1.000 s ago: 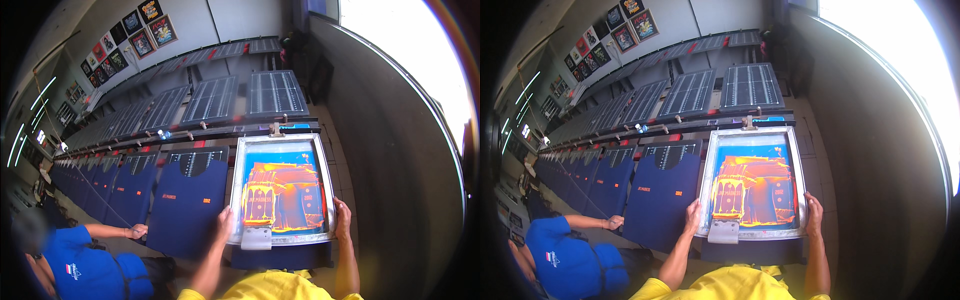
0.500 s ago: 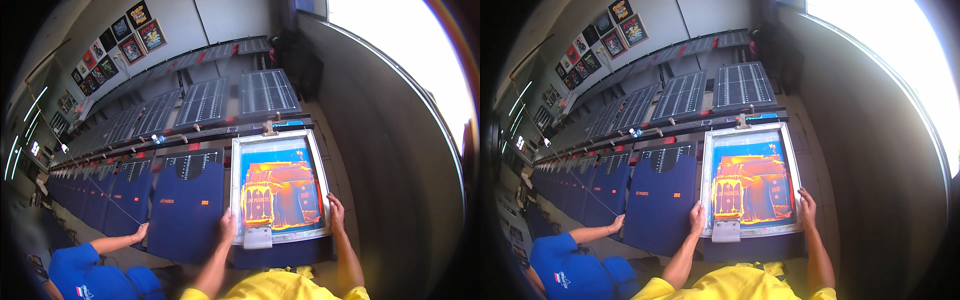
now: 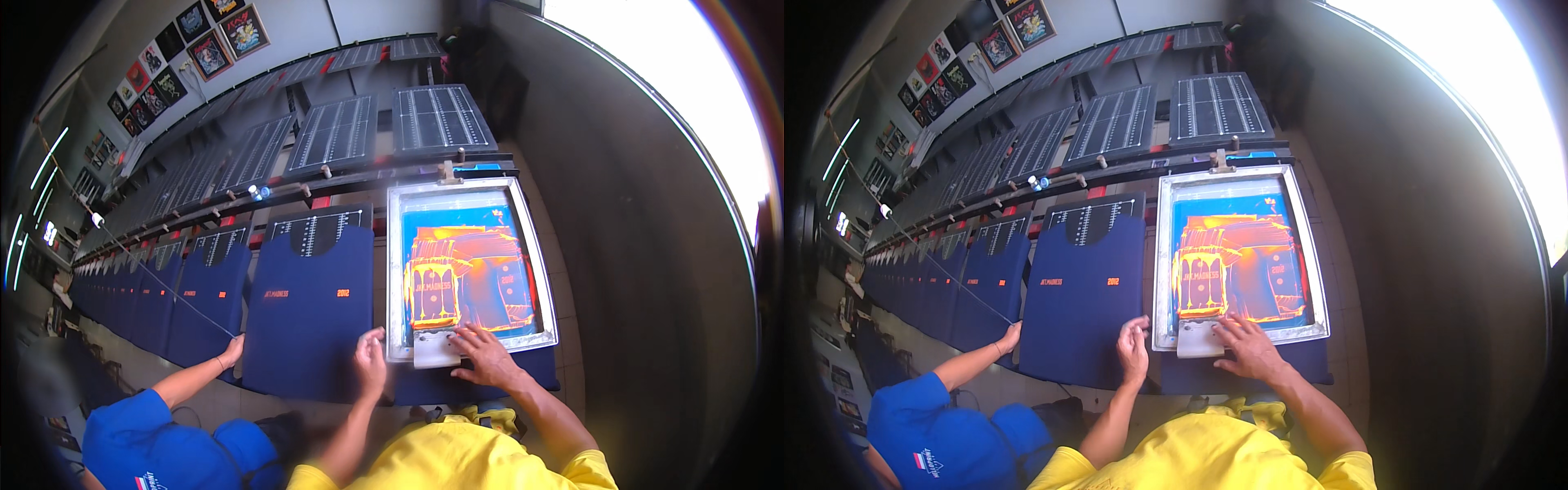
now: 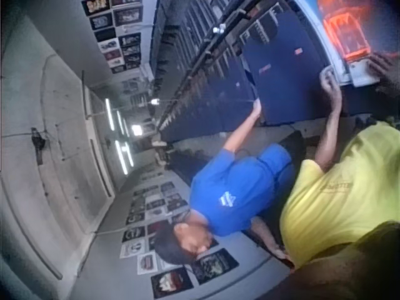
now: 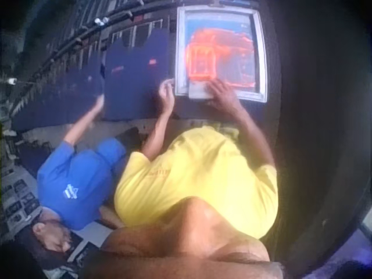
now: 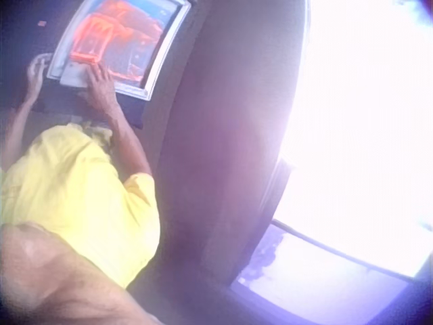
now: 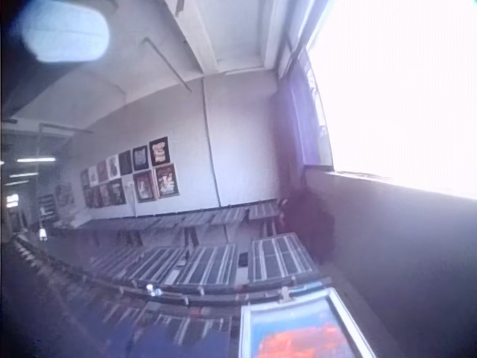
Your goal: The person performs screen printing on garments by lowering a screen frame onto fabric, applying ink with a squeegee, and lifting the frame to reveal the design.
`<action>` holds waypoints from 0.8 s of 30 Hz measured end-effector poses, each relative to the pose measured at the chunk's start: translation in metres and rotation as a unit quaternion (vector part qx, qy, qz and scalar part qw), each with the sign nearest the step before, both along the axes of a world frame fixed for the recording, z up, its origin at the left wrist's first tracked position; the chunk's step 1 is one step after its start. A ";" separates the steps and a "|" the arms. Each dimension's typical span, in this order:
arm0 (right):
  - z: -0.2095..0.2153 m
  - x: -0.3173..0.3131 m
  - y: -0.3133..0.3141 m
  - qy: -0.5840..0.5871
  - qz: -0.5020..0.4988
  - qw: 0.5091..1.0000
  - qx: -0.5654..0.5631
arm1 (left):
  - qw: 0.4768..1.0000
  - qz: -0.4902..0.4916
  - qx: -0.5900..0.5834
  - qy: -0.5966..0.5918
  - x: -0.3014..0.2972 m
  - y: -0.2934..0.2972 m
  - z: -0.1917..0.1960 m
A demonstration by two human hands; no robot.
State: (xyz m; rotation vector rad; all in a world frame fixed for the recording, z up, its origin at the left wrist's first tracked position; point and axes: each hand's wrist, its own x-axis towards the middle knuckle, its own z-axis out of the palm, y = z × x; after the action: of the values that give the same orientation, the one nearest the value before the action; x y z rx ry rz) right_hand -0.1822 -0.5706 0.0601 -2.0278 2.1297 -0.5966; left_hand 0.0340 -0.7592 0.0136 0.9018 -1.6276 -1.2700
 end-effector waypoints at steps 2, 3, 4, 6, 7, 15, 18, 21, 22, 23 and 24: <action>0.008 0.014 -0.013 0.074 0.035 0.996 0.046 | 0.997 -0.024 0.071 -0.008 0.018 0.021 0.000; 0.011 0.017 -0.018 0.096 0.030 0.993 0.056 | 0.989 -0.047 0.138 0.004 0.022 0.032 -0.001; 0.014 0.017 -0.023 0.115 0.026 0.991 0.070 | 0.976 -0.070 0.205 0.016 0.023 0.041 -0.002; 0.018 0.015 -0.034 0.126 0.016 0.989 0.071 | 0.930 -0.194 0.312 -0.032 0.020 0.050 -0.007; 0.019 0.012 -0.042 0.115 0.010 0.992 0.056 | 0.903 -0.230 0.360 -0.046 0.014 0.054 -0.010; 0.012 -0.004 -0.077 0.062 -0.034 0.994 -0.082 | 0.808 -0.242 0.536 -0.015 -0.022 0.061 -0.023; 0.006 -0.029 -0.102 0.072 -0.045 0.990 -0.115 | 0.788 -0.216 0.577 -0.009 -0.020 0.064 -0.025; -0.001 -0.052 -0.129 0.082 -0.047 0.985 -0.146 | 0.780 -0.215 0.588 0.000 -0.018 0.064 -0.028; -0.003 -0.058 -0.138 0.085 -0.043 0.983 -0.157 | 0.775 -0.220 0.592 0.000 -0.019 0.062 -0.028; -0.007 -0.063 -0.146 0.085 -0.039 0.984 -0.151 | 0.773 -0.220 0.595 0.007 -0.019 0.062 -0.029; -0.010 -0.066 -0.151 0.086 -0.040 0.985 -0.145 | 0.762 -0.223 0.608 0.003 -0.018 0.062 -0.029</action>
State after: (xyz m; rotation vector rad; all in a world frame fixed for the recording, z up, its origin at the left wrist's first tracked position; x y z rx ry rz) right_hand -0.2485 -0.7213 0.0505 -2.2220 2.3526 -0.8136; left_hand 0.0158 -0.6974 -0.0154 1.2262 -0.8406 -2.7759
